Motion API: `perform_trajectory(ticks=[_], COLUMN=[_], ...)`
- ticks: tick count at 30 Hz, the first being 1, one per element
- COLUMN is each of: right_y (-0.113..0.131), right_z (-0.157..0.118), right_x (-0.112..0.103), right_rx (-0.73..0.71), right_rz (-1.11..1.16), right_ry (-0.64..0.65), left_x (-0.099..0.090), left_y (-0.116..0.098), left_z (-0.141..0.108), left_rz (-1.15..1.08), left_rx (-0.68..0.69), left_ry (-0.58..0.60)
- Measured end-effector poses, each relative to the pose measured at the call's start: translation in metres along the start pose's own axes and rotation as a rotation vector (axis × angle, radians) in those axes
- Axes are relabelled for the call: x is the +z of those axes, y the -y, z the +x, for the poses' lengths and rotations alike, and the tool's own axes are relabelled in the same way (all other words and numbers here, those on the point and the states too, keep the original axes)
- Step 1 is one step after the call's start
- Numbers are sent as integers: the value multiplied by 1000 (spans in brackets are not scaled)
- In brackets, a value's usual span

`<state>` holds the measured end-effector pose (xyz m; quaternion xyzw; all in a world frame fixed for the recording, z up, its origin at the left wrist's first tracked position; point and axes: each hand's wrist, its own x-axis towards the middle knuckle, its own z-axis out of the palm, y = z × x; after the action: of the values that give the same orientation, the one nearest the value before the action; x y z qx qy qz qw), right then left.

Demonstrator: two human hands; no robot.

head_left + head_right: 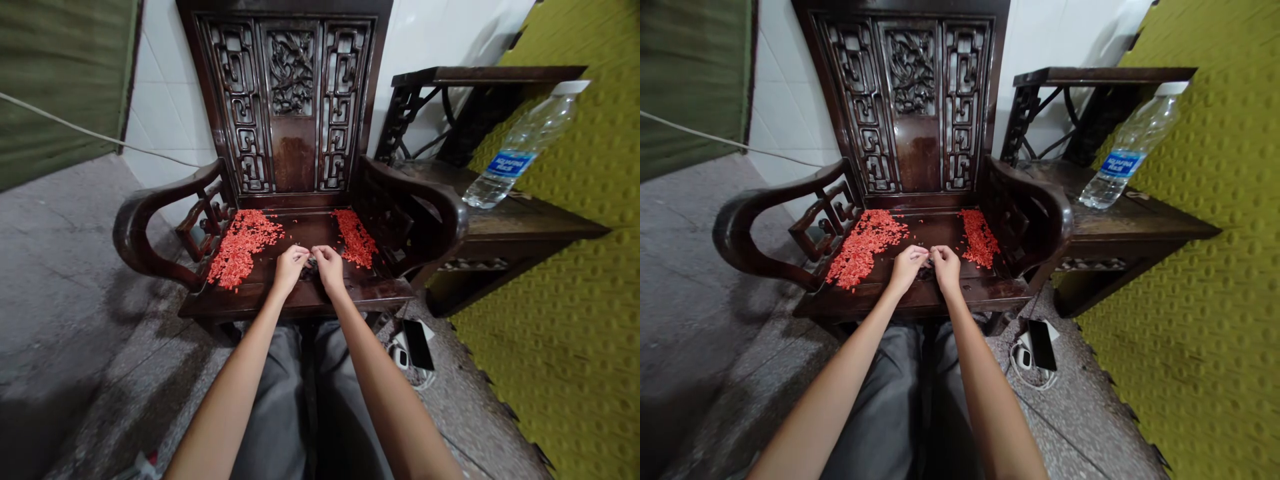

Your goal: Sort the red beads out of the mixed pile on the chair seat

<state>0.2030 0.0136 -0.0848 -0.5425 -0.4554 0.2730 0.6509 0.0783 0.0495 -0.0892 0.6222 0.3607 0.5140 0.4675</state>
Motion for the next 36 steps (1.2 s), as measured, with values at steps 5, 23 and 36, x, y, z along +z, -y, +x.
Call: perform_trajectory(ticks=[5,23,36], right_y=[0,10,11], right_z=[0,-3,-5], right_x=[0,1,3], right_rx=[24,15,-4], right_rz=[-7,-290,-351], right_ry=[-90,-85,-20], left_x=[1,51,-164], left_y=[-10,-69,-23], left_z=[-2,94,32], left_rz=[17,324,1605], left_rx=[-3,111,-99], left_ry=[-33,146,-37])
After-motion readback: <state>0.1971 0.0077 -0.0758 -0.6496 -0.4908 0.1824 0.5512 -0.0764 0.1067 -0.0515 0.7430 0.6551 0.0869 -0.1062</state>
